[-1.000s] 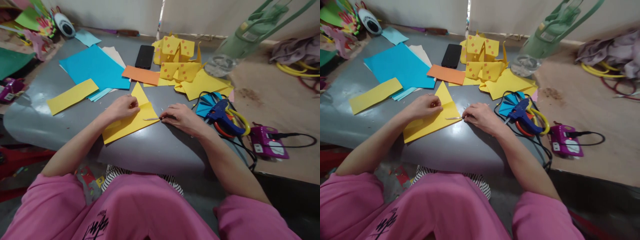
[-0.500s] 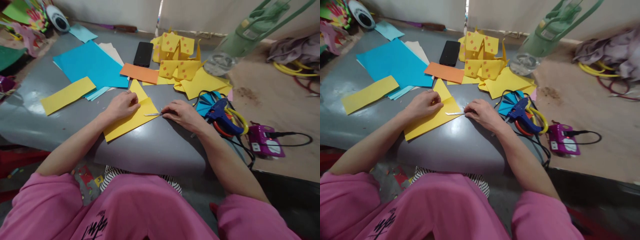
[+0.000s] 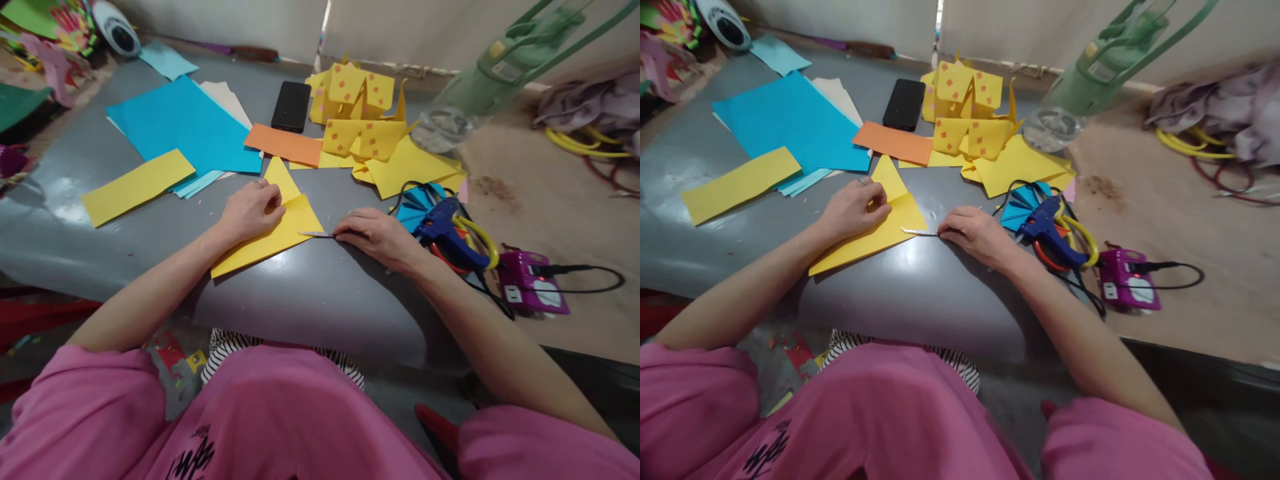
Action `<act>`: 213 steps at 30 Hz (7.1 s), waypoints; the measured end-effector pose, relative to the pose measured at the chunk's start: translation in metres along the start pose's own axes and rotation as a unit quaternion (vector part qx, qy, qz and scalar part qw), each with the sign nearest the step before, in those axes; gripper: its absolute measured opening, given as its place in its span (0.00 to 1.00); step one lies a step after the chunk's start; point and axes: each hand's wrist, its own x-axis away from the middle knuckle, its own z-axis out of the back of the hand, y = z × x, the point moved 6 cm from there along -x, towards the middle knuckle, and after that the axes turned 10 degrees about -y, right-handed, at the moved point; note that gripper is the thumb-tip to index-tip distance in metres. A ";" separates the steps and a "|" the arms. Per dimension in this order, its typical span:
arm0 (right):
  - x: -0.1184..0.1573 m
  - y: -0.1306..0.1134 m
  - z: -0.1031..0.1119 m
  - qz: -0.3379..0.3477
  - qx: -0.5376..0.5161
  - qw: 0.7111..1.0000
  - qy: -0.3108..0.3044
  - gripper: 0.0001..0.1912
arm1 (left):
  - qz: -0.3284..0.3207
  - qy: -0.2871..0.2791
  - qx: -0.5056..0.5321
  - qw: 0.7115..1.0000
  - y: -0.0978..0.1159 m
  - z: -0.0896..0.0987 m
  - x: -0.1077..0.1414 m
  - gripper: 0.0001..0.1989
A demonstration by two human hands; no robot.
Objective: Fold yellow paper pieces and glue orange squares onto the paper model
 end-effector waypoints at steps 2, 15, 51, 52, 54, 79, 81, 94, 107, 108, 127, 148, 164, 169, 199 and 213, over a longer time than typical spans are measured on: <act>0.001 -0.001 -0.001 -0.014 0.007 1.000 0.020 0.10 | 0.000 -0.004 -0.003 1.000 0.000 -0.001 -0.002 0.08; -0.002 -0.003 -0.006 -0.024 0.025 0.997 0.065 0.10 | -0.210 -0.138 -0.096 0.963 -0.005 -0.004 0.043 0.31; -0.020 -0.049 -0.020 0.086 -0.019 0.995 0.046 0.10 | -0.189 -0.181 -0.098 0.960 -0.016 -0.010 0.041 0.28; -0.022 -0.050 -0.020 0.088 -0.018 0.995 0.049 0.11 | -0.193 -0.181 -0.102 0.959 -0.016 -0.009 0.040 0.28; -0.024 -0.054 -0.021 0.093 -0.020 0.994 0.047 0.11 | -0.204 -0.176 -0.108 0.957 -0.016 -0.007 0.038 0.28; -0.049 -0.087 -0.035 0.146 -0.027 0.989 0.011 0.11 | -0.226 -0.154 -0.096 0.957 -0.022 -0.009 0.034 0.29; -0.051 -0.091 -0.036 0.154 -0.021 0.988 0.013 0.11 | -0.223 -0.156 -0.097 0.957 -0.022 -0.009 0.034 0.29; -0.064 -0.107 -0.042 0.191 0.008 0.981 0.000 0.11 | -0.217 -0.162 -0.111 0.956 -0.023 -0.012 0.035 0.29; -0.066 -0.129 -0.045 0.271 0.139 0.952 0.026 0.15 | -0.228 -0.148 -0.104 0.957 -0.024 -0.012 0.034 0.29; -0.065 -0.130 -0.046 0.273 0.146 0.950 0.020 0.15 | -0.228 -0.148 -0.104 0.957 -0.024 -0.013 0.034 0.29; -0.064 -0.123 -0.046 0.126 0.172 0.972 0.097 0.11 | -0.234 -0.117 -0.063 0.963 -0.045 0.007 0.071 0.24; -0.060 -0.131 -0.055 0.189 0.086 0.978 0.005 0.21 | -0.231 -0.106 -0.042 0.966 -0.055 -0.001 0.066 0.23; -0.040 -0.123 -0.046 0.109 0.022 0.992 -0.055 0.09 | -0.178 -0.090 -0.034 0.979 -0.053 0.007 0.068 0.32; -0.013 -0.085 -0.015 0.019 -0.007 0.998 -0.066 0.08 | -0.059 -0.102 -0.021 0.993 -0.049 0.016 0.062 0.33; 0.015 0.020 0.043 -0.105 0.094 0.945 0.295 0.19 | -0.374 -0.138 0.028 0.917 0.135 -0.035 0.037 0.35; 0.048 0.015 0.081 -0.133 0.117 0.899 0.401 0.17 | -0.361 0.098 -0.120 0.920 0.132 0.029 0.009 0.23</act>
